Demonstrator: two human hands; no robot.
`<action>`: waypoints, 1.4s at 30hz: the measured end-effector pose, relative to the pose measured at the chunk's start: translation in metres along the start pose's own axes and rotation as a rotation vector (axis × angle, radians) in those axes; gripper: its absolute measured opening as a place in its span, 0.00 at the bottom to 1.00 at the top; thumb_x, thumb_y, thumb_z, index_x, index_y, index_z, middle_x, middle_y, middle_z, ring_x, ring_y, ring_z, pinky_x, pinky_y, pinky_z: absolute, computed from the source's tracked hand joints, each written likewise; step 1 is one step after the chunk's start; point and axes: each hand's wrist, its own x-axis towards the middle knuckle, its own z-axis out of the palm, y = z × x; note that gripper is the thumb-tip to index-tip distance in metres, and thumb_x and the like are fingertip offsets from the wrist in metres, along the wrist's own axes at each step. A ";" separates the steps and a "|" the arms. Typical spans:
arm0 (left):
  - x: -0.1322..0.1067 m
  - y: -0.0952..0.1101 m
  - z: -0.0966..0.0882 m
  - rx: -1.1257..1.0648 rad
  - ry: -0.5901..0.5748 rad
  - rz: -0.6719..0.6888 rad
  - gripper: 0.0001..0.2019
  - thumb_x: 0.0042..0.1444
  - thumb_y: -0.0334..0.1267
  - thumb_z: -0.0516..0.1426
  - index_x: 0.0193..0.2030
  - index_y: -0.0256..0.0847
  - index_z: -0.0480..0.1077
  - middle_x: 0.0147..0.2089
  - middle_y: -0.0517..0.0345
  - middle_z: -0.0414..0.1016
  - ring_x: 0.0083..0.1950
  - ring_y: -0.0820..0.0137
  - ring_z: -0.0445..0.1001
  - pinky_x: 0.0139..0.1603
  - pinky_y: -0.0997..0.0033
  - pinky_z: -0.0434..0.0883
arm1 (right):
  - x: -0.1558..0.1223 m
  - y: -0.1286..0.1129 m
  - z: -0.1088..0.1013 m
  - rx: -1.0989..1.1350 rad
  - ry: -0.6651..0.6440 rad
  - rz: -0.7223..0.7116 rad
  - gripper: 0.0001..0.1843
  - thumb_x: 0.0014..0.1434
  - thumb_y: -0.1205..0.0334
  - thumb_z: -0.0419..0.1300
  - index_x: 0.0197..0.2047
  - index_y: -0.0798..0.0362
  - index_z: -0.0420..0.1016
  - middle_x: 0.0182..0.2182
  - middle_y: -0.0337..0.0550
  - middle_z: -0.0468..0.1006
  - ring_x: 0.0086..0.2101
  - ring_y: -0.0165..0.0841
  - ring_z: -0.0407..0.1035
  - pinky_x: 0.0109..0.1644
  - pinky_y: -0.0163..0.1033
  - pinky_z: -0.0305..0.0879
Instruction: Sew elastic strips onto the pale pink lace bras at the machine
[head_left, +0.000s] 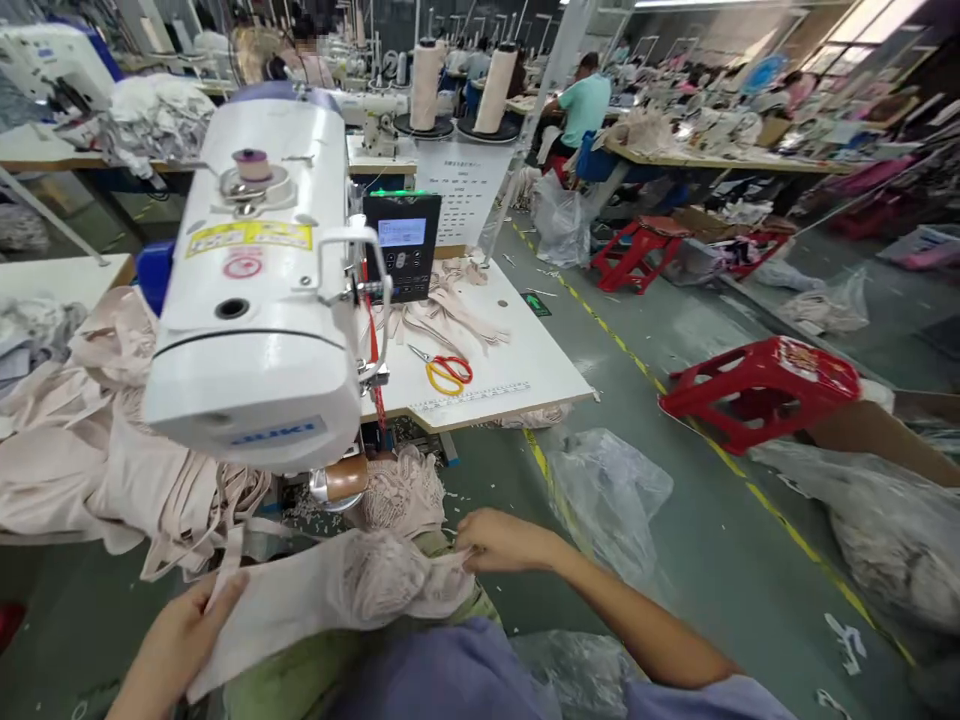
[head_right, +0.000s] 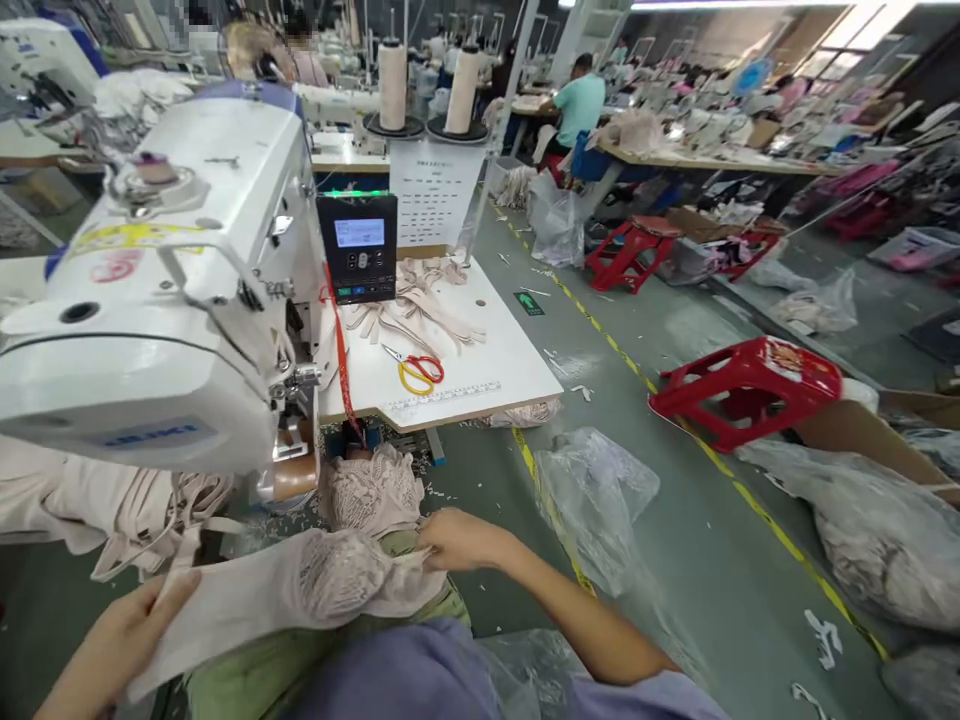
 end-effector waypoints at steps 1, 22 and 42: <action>0.009 0.004 0.010 0.139 0.104 0.066 0.24 0.59 0.58 0.51 0.40 0.37 0.76 0.38 0.42 0.80 0.42 0.43 0.78 0.43 0.46 0.74 | 0.002 -0.013 -0.004 0.038 0.012 -0.064 0.03 0.56 0.63 0.65 0.31 0.51 0.80 0.28 0.37 0.76 0.34 0.31 0.70 0.41 0.32 0.62; -0.007 0.077 0.103 -0.584 -0.679 0.170 0.29 0.57 0.66 0.53 0.30 0.37 0.69 0.29 0.56 0.68 0.34 0.67 0.65 0.40 0.69 0.66 | 0.122 0.090 -0.247 0.261 0.749 0.712 0.12 0.63 0.56 0.62 0.43 0.57 0.74 0.44 0.46 0.76 0.45 0.37 0.71 0.51 0.48 0.68; 0.001 0.106 0.027 -0.527 -0.694 0.282 0.22 0.64 0.52 0.53 0.25 0.40 0.56 0.24 0.66 0.49 0.26 0.76 0.48 0.26 0.74 0.47 | 0.048 -0.107 -0.052 1.280 0.147 -0.038 0.13 0.56 0.51 0.68 0.37 0.53 0.83 0.50 0.45 0.74 0.40 0.31 0.72 0.45 0.36 0.69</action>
